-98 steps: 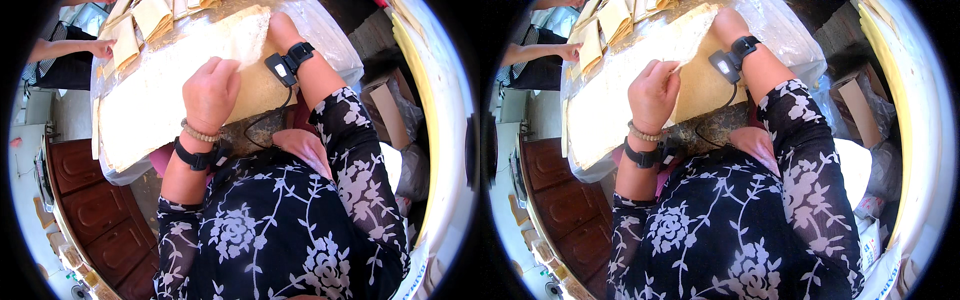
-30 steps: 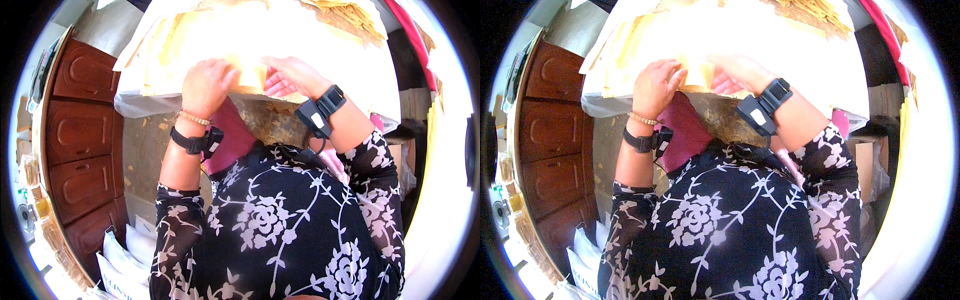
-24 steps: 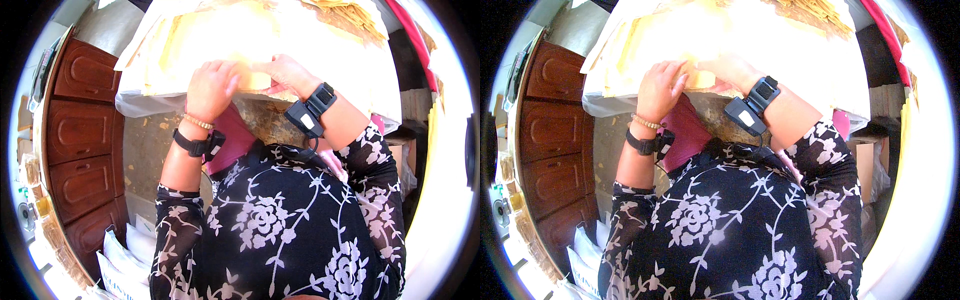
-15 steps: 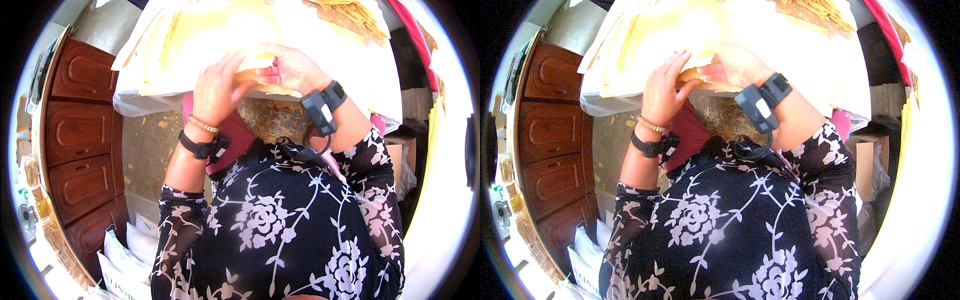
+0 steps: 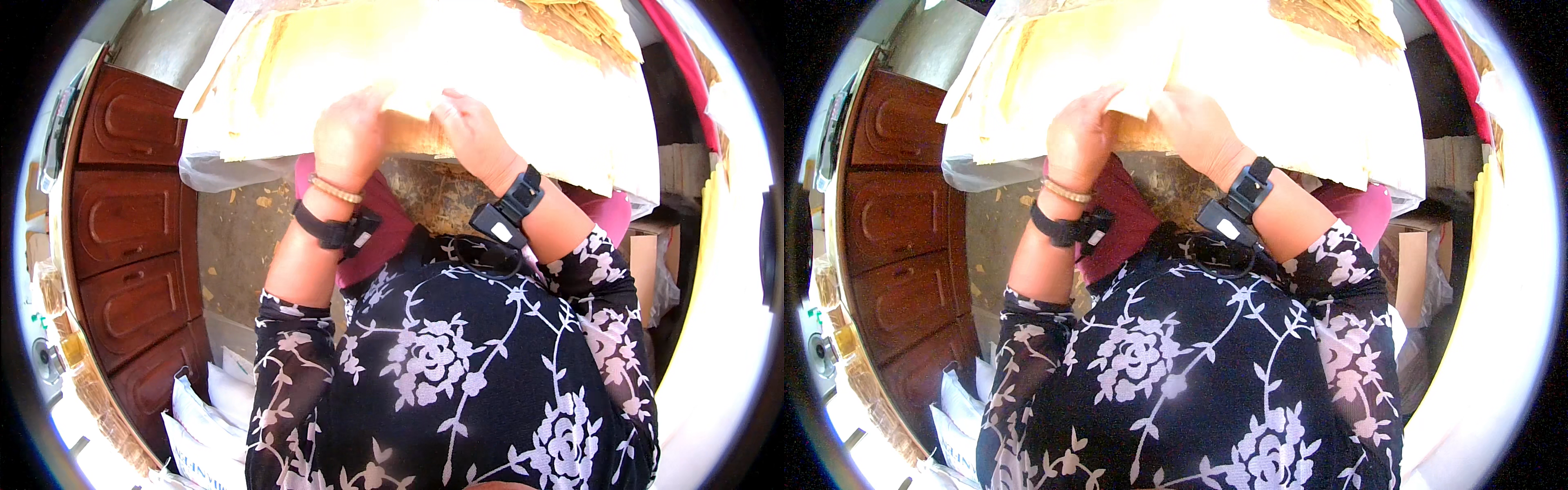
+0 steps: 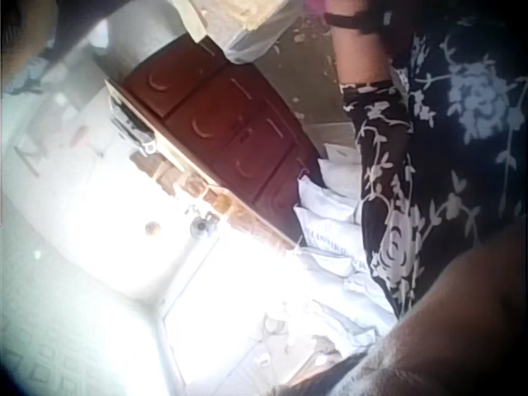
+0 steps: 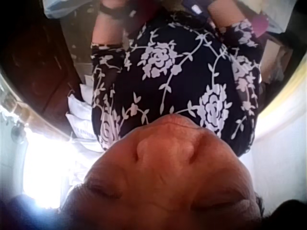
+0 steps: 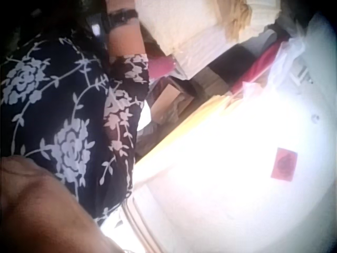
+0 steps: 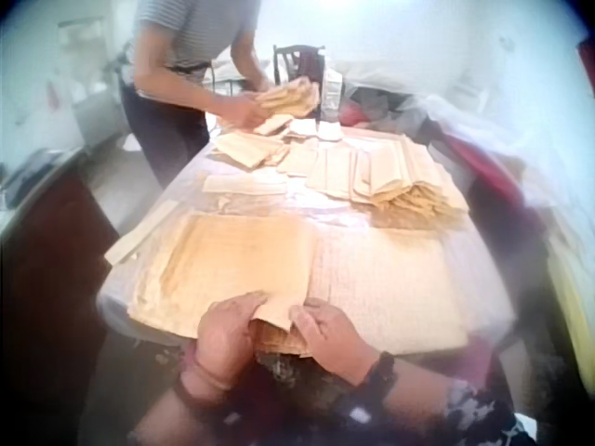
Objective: The person sorts and stacks large sheets of thin paper by hand on a table, peeling them apart and smoothing them out.
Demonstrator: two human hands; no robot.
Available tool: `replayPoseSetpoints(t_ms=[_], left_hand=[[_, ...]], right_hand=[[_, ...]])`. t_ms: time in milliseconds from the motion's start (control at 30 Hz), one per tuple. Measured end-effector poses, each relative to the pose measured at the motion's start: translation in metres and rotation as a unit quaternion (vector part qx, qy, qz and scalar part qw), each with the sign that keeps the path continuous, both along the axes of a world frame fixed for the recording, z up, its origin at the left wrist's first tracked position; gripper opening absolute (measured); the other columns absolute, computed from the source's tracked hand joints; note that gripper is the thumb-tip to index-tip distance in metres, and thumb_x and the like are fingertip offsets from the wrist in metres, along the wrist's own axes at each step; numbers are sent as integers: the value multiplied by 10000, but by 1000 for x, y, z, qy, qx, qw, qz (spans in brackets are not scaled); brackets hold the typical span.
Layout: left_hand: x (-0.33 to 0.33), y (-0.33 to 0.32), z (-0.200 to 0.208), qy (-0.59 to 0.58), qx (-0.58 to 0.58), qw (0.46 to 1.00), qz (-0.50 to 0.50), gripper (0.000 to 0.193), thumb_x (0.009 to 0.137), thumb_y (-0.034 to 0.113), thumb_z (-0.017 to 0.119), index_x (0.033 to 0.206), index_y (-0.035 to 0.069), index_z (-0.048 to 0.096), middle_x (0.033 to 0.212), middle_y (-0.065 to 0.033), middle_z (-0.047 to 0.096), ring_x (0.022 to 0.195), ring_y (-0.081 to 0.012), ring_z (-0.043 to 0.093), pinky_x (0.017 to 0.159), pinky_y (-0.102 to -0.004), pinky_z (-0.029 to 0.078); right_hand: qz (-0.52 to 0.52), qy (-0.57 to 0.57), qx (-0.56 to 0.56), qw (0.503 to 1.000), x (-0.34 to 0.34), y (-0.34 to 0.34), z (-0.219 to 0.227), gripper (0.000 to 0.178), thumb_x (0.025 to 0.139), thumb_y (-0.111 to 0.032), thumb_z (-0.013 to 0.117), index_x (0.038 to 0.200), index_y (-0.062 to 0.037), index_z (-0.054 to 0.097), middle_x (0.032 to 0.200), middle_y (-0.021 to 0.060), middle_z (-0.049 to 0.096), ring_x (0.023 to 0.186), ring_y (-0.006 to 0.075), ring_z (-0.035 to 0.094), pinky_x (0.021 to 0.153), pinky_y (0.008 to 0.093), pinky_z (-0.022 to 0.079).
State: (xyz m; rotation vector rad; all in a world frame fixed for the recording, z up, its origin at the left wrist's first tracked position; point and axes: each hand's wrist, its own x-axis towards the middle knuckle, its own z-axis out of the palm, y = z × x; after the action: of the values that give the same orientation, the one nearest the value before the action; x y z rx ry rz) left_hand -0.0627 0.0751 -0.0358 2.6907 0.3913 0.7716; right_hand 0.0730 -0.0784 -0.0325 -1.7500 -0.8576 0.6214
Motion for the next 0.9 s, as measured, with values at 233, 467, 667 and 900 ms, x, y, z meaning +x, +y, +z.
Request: replayPoseSetpoints(t_ms=[233,467,667,900], left_hand=[[-3,55,35,-69,-250,966,-12,239,990,244,601,1091,59,714,875,-161,726,749,-267,705,671,-357,529],[18,114,85,35,-267,957,-112,262,991,226,615,1102,9,708,907,-94,736,814,-96,655,725,-281,513],[39,108,125,50,-20,970,-236,246,949,181,608,1085,0,704,997,-176,722,884,-318,678,831,-400,529],[29,157,118,72,-174,977,-94,288,996,233,579,1112,-4,695,998,-133,735,862,-202,661,806,-352,527]], right_hand=[[118,-455,38,882,-16,4,17,347,908,-344,624,1129,-86,696,1099,131,660,999,324,615,912,404,491],[169,-586,-107,786,-21,35,44,458,885,-354,644,1304,-174,614,1270,96,593,1199,303,521,1041,527,402],[120,-551,-75,823,-18,46,-1,480,952,-403,572,1409,-262,541,1523,63,443,1412,325,370,1100,653,278],[151,-517,-107,836,-15,44,10,436,976,-415,537,1397,-305,555,1520,47,451,1414,321,372,1114,648,262]])
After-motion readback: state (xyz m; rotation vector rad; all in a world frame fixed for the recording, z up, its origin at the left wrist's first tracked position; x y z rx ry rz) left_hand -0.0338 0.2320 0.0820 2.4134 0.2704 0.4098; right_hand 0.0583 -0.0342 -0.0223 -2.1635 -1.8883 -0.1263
